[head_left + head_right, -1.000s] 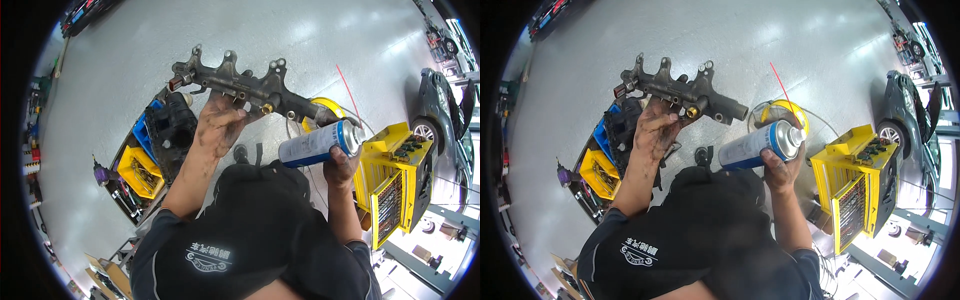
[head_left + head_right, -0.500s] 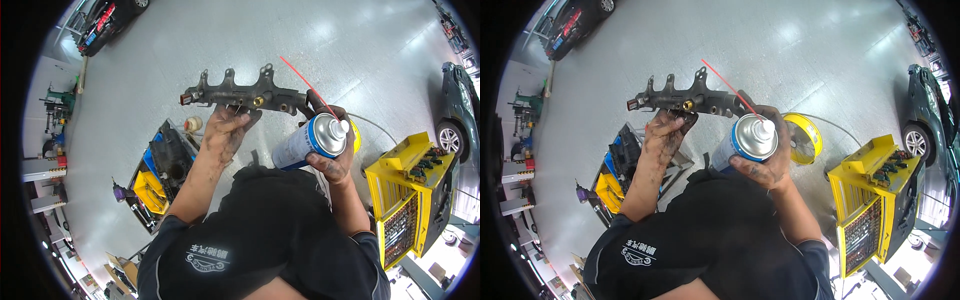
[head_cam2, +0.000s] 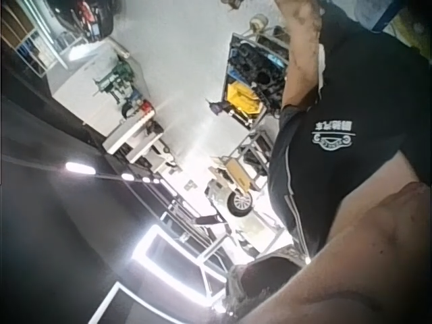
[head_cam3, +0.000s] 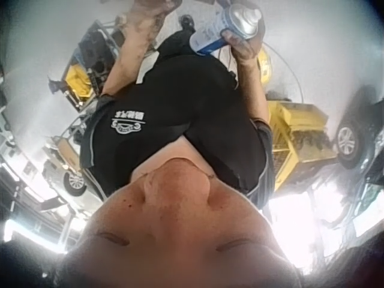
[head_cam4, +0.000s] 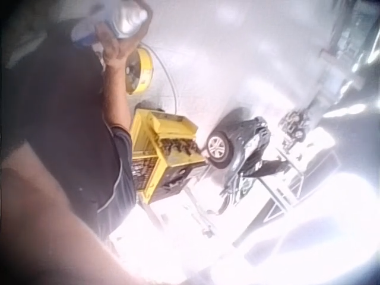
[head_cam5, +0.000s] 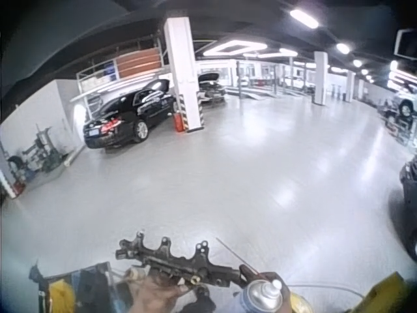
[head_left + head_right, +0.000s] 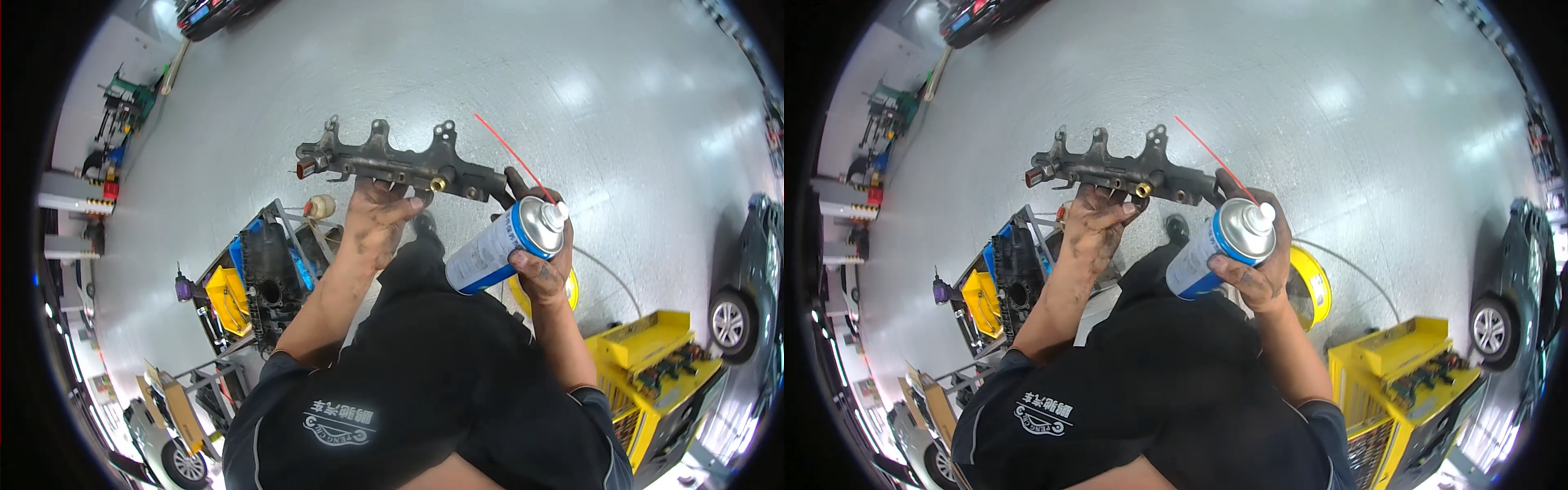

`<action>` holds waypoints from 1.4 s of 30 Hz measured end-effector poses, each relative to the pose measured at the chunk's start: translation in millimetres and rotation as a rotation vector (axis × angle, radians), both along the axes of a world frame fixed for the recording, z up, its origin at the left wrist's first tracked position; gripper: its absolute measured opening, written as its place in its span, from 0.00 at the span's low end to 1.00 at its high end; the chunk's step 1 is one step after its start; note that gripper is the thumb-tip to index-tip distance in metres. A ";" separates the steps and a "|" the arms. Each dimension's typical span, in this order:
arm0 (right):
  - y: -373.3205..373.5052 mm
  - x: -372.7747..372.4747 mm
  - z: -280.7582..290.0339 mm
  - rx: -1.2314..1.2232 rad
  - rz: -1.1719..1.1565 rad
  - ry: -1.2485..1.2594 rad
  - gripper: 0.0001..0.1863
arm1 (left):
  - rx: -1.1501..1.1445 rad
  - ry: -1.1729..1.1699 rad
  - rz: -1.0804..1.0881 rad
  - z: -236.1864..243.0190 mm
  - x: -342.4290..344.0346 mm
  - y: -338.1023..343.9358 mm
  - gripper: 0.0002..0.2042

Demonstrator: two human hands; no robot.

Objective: The recorder is disassembling, inspecting, and cleaning engine manifold and fuel rail components in an auto shop.

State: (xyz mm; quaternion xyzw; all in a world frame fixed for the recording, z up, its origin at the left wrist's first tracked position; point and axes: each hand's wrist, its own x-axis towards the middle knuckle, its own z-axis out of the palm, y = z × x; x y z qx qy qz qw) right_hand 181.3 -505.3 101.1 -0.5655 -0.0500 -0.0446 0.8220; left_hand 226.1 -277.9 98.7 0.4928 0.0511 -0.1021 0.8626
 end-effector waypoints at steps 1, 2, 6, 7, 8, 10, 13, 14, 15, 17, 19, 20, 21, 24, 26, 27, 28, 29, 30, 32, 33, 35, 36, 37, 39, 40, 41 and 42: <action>0.1 9.7 -2.8 0.025 -0.007 0.049 0.45 | -0.003 0.001 0.023 -5.0 8.3 -0.2 0.27; -1.1 20.7 -7.7 0.031 0.021 0.075 0.46 | 0.064 -0.029 0.051 -10.6 16.5 -0.3 0.29; -7.1 78.1 -32.6 0.055 0.026 0.167 0.47 | 0.164 -0.014 0.135 -25.4 64.9 -4.0 0.34; -9.7 95.1 -40.4 0.041 0.037 0.170 0.47 | 0.203 -0.039 0.162 -29.9 79.7 -4.9 0.35; -9.6 115.2 -48.8 0.058 0.049 0.172 0.48 | 0.193 -0.039 0.172 -34.5 96.7 -3.1 0.35; -8.8 154.7 -59.6 0.067 0.082 0.183 0.48 | 0.120 -0.070 0.194 -42.3 131.2 0.6 0.37; -5.2 219.5 -59.7 -0.025 0.103 0.145 0.48 | 0.024 -0.024 0.198 -46.1 193.7 6.0 0.38; -4.9 235.7 -61.2 -0.058 0.107 0.154 0.48 | 0.020 -0.104 0.127 -54.4 214.8 13.7 0.37; -3.2 252.0 -61.7 -0.091 0.108 0.162 0.48 | 0.019 -0.115 0.126 -61.7 237.6 19.9 0.37; -1.2 286.9 -59.3 -0.120 0.099 0.118 0.48 | -0.003 -0.129 0.199 -71.6 278.8 24.1 0.33; -7.3 316.5 -58.7 -0.190 -0.045 0.076 0.46 | -0.018 -0.093 0.240 -69.6 314.5 24.1 0.27; -19.5 327.4 -68.4 -0.233 -0.115 0.082 0.44 | -0.062 0.007 0.250 -67.8 336.8 26.4 0.28; -29.3 341.4 -74.1 -0.217 -0.165 0.075 0.44 | -0.101 0.108 0.258 -66.6 357.2 27.1 0.29; -58.5 341.9 -122.8 -0.415 -0.431 0.211 0.45 | -0.063 0.105 0.317 -103.3 393.5 39.6 0.25; -86.9 350.8 -161.0 -0.587 -0.570 0.233 0.45 | 0.009 0.121 0.319 -120.9 423.8 43.9 0.24; -99.9 352.2 -177.0 -0.658 -0.648 0.222 0.45 | 0.014 0.118 0.294 -127.3 441.1 43.7 0.24; -118.0 350.9 -196.3 -0.701 -0.723 0.212 0.46 | 0.027 0.082 0.292 -133.3 455.5 48.0 0.23; -131.8 272.6 -218.2 -0.782 -0.758 0.288 0.47 | 0.043 0.130 0.304 -158.5 390.9 50.8 0.21; -121.2 250.1 -214.0 -0.684 -0.842 0.308 0.48 | 0.047 0.113 0.292 -157.6 377.6 62.8 0.20; -124.2 223.1 -217.5 -0.531 -0.968 0.366 0.49 | 0.018 0.078 0.265 -157.4 376.1 74.7 0.21; -124.0 226.7 -221.7 -0.507 -1.027 0.351 0.49 | -0.006 0.070 0.239 -164.6 381.9 77.6 0.24; -119.0 236.5 -232.6 -0.204 -1.144 0.464 0.47 | 0.023 0.040 0.211 -178.3 398.2 92.2 0.25; -128.2 235.3 -249.0 -0.104 -1.143 0.382 0.44 | 0.046 0.055 0.234 -182.7 399.1 90.6 0.25; -117.8 252.6 -231.1 0.036 -1.123 0.435 0.42 | 0.077 0.068 0.264 -187.7 405.3 92.6 0.25; -138.1 254.5 -280.8 -0.108 -1.110 0.367 0.34 | 0.110 0.027 0.310 -180.6 411.4 72.8 0.21; -126.4 266.6 -255.1 -0.109 -1.012 0.352 0.35 | 0.123 0.045 0.309 -185.1 412.2 76.3 0.21; -121.5 278.0 -241.3 -0.221 -0.962 0.370 0.35 | 0.132 0.058 0.298 -194.4 416.0 84.4 0.21; -127.0 284.2 -265.5 -0.499 -1.023 0.242 0.35 | 0.127 -0.006 0.241 -214.0 424.5 100.7 0.23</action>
